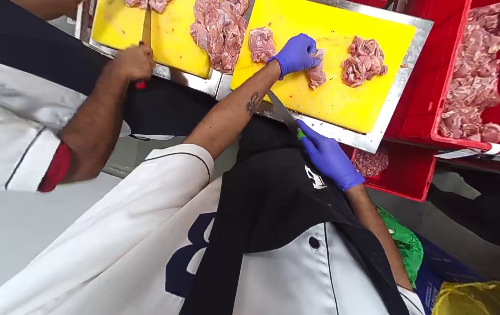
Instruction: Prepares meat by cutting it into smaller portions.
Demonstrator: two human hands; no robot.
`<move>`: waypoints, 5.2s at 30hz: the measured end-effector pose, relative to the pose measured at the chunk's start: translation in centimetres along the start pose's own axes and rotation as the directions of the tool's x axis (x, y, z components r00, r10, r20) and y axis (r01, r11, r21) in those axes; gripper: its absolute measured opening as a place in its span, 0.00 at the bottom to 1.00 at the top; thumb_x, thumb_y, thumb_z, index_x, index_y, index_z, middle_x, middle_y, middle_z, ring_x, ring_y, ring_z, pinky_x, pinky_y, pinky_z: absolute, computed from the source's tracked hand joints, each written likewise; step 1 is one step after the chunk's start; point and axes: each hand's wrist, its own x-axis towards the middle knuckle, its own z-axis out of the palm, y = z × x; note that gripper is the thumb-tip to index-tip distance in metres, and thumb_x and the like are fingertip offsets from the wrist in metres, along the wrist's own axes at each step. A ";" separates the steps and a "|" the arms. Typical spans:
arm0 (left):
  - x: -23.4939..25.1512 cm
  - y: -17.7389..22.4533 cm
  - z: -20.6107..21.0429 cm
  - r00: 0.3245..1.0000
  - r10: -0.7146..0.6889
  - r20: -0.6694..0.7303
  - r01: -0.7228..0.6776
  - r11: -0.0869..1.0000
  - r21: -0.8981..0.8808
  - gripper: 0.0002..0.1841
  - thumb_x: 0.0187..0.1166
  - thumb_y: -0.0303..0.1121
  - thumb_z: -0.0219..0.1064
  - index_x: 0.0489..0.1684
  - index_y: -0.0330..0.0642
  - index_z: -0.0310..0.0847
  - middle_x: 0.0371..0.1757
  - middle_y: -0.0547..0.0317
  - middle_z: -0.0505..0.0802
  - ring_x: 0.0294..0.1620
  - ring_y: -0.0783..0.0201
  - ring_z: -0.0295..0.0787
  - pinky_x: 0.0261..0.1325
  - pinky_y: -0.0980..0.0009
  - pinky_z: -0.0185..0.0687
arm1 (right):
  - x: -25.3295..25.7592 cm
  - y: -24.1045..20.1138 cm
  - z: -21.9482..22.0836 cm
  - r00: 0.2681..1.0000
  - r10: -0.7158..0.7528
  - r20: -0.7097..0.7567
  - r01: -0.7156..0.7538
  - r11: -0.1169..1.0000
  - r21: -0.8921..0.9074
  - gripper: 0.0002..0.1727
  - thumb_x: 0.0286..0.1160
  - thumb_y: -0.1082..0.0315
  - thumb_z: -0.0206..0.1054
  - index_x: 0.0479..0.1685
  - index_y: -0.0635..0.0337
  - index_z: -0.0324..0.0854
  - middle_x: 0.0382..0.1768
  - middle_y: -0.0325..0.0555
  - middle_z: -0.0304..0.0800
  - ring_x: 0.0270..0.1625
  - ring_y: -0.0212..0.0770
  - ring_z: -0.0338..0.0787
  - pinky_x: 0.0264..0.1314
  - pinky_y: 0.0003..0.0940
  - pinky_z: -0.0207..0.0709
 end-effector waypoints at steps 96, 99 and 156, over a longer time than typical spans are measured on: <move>-9.9 -4.2 5.6 0.917 0.261 -0.301 -0.234 0.964 0.123 0.10 0.73 0.31 0.69 0.44 0.37 0.92 0.52 0.48 0.95 0.58 0.52 0.91 0.66 0.58 0.85 | 8.6 -2.4 -1.5 0.963 0.030 -0.267 -0.081 0.980 -0.183 0.31 0.93 0.63 0.48 0.95 0.40 0.54 0.36 0.59 0.91 0.35 0.62 0.91 0.34 0.64 0.82; -9.3 -4.5 5.2 0.876 0.137 -0.463 -0.206 0.973 -0.102 0.12 0.73 0.25 0.66 0.51 0.35 0.89 0.56 0.46 0.93 0.52 0.58 0.92 0.52 0.64 0.90 | 5.3 -2.2 -4.0 0.955 0.041 -0.293 -0.079 0.990 -0.117 0.31 0.93 0.62 0.48 0.95 0.39 0.53 0.36 0.57 0.90 0.33 0.58 0.90 0.36 0.61 0.82; -2.6 -0.9 0.5 0.998 0.046 0.031 -0.048 0.998 0.052 0.15 0.71 0.44 0.80 0.49 0.46 0.94 0.45 0.59 0.97 0.45 0.65 0.93 0.57 0.63 0.87 | -1.4 2.5 -1.3 0.906 0.280 -0.317 -0.136 0.902 0.410 0.29 0.94 0.55 0.48 0.94 0.28 0.56 0.34 0.41 0.87 0.18 0.36 0.80 0.20 0.39 0.79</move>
